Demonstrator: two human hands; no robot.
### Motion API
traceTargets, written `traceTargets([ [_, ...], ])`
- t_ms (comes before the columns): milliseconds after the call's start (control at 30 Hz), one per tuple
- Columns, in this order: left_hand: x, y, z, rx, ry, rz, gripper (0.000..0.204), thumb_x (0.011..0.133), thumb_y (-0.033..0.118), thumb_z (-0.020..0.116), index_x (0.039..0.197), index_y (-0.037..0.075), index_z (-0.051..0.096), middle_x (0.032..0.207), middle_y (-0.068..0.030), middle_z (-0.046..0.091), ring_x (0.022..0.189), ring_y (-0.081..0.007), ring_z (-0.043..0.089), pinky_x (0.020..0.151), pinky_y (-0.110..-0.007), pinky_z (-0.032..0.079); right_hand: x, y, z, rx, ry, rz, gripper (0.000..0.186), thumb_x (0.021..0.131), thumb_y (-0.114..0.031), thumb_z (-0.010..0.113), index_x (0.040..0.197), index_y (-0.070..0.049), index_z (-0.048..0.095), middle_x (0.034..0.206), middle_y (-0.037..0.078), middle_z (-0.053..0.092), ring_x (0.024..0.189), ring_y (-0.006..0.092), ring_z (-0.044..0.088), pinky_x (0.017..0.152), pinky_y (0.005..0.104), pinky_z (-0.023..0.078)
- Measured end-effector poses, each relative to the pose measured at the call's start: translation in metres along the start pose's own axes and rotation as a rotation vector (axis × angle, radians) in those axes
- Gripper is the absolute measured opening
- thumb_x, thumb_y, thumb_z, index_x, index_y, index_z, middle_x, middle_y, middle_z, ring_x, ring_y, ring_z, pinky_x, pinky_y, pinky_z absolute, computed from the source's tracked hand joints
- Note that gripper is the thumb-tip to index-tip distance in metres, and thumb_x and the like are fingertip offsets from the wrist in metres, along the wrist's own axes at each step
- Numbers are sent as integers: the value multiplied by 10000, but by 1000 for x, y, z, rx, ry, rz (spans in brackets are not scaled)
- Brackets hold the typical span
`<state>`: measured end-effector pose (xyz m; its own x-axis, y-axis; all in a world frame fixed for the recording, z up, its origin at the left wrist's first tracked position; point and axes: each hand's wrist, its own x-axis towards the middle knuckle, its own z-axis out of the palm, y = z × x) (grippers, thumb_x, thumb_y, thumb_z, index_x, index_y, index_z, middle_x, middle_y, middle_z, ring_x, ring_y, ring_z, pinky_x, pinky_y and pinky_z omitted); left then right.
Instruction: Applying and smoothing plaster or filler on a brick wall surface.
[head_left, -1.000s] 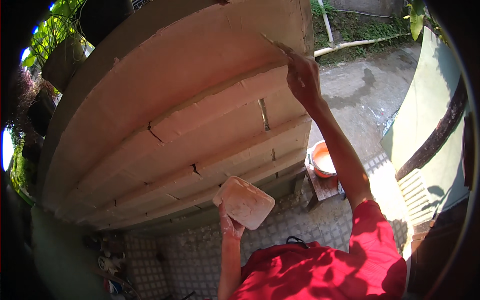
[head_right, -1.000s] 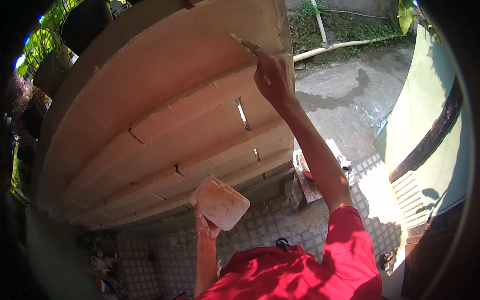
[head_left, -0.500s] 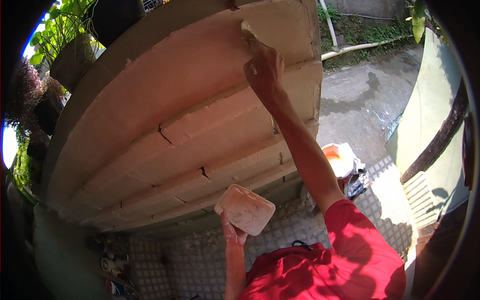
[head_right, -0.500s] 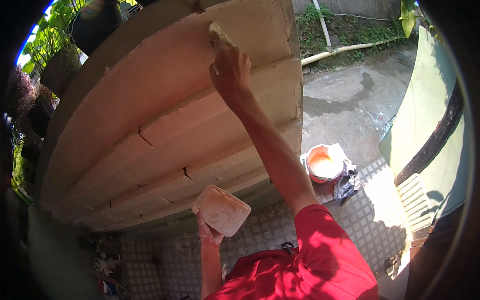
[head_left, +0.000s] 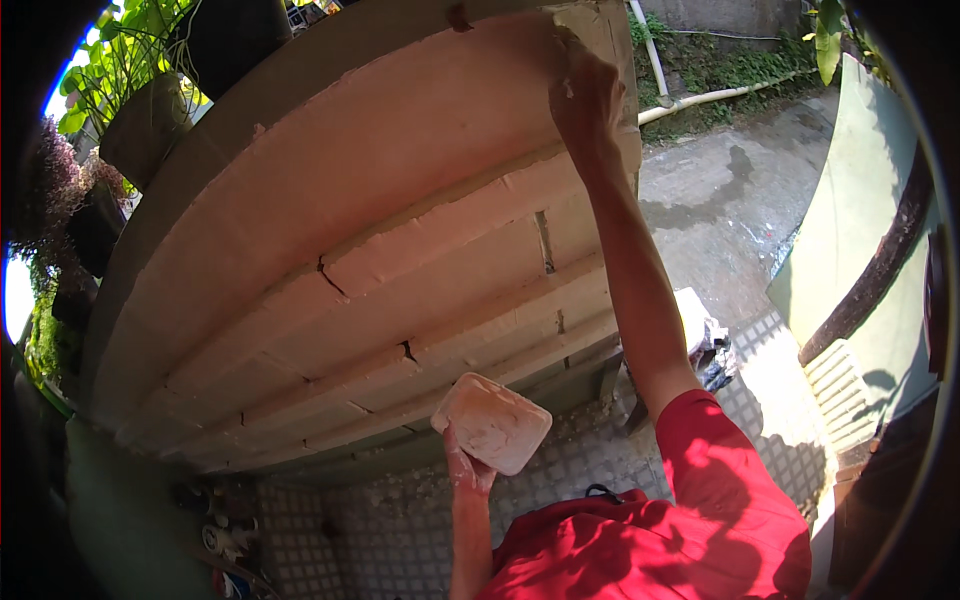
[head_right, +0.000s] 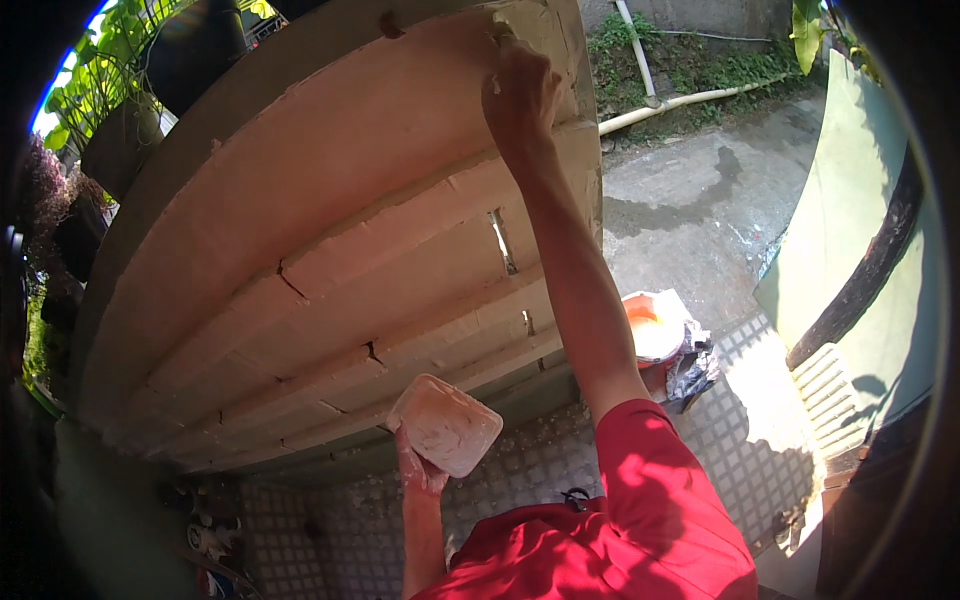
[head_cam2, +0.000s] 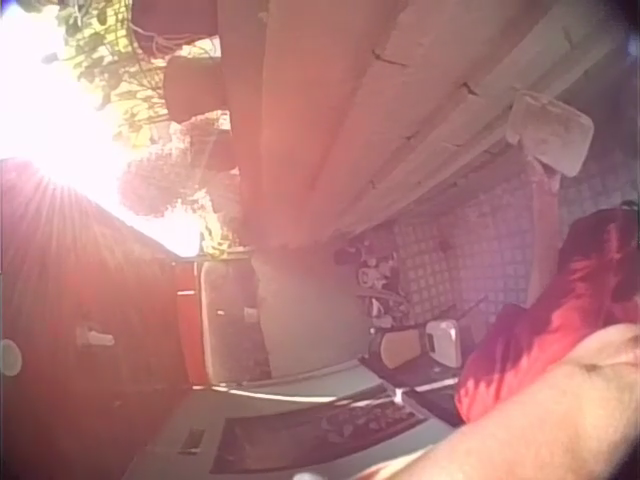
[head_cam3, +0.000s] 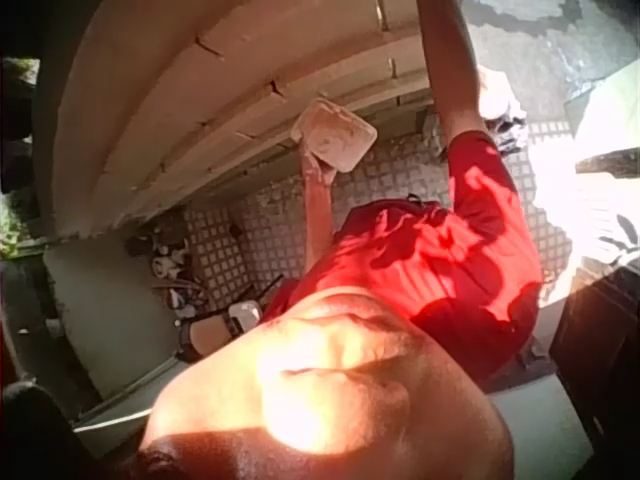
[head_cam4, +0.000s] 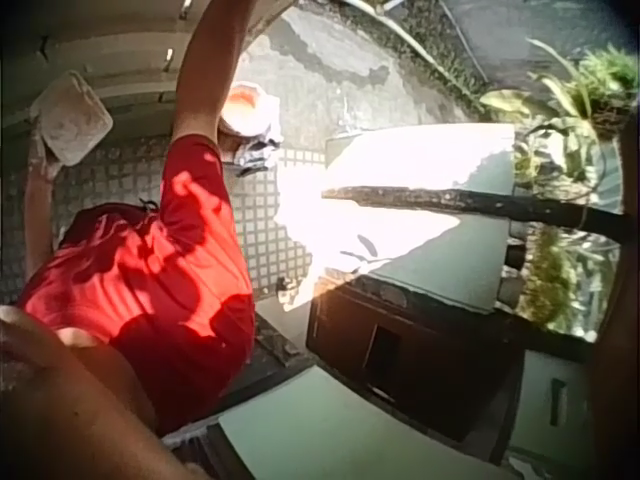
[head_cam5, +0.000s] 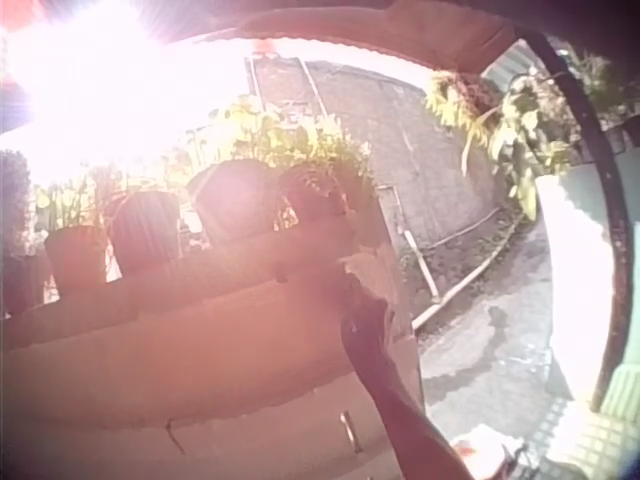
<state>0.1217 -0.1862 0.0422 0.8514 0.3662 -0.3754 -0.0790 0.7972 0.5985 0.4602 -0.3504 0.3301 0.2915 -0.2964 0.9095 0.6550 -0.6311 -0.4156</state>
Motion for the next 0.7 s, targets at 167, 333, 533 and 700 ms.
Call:
traceTargets([
  [167, 4, 1, -2, 2, -33, -31, 653, 891, 512, 568, 1385, 114, 418, 1343, -86, 509, 1194, -285, 535, 967, -466, 495, -39, -86, 1, 57, -294, -2, 584, 694, 80, 545, 1247, -106, 569, 1106, 168, 642, 858, 397, 637, 739, 467, 541],
  [333, 5, 0, 4, -9, -82, -25, 645, 895, 508, 562, 1385, 115, 416, 1347, -89, 506, 1194, -289, 534, 968, -473, 494, -70, -83, -4, 294, -340, -201, 607, 708, 89, 527, 1277, -119, 543, 1141, 137, 632, 894, 383, 633, 739, 453, 542],
  [533, 3, -5, -5, 36, -25, -34, 771, 851, 569, 599, 1416, 101, 365, 1372, -85, 473, 1226, -266, 508, 1005, -446, 464, -11, -7, -28, 68, -127, 12, 537, 689, 56, 512, 1174, -142, 628, 1038, 137, 683, 836, 354, 660, 726, 432, 544],
  [700, 8, -9, 7, -15, -48, -23, 647, 904, 494, 557, 1385, 88, 406, 1346, -92, 502, 1193, -275, 534, 976, -453, 490, -51, -35, 3, 33, -223, -24, 547, 680, 55, 520, 1184, -137, 613, 1034, 124, 680, 845, 374, 648, 726, 453, 537],
])
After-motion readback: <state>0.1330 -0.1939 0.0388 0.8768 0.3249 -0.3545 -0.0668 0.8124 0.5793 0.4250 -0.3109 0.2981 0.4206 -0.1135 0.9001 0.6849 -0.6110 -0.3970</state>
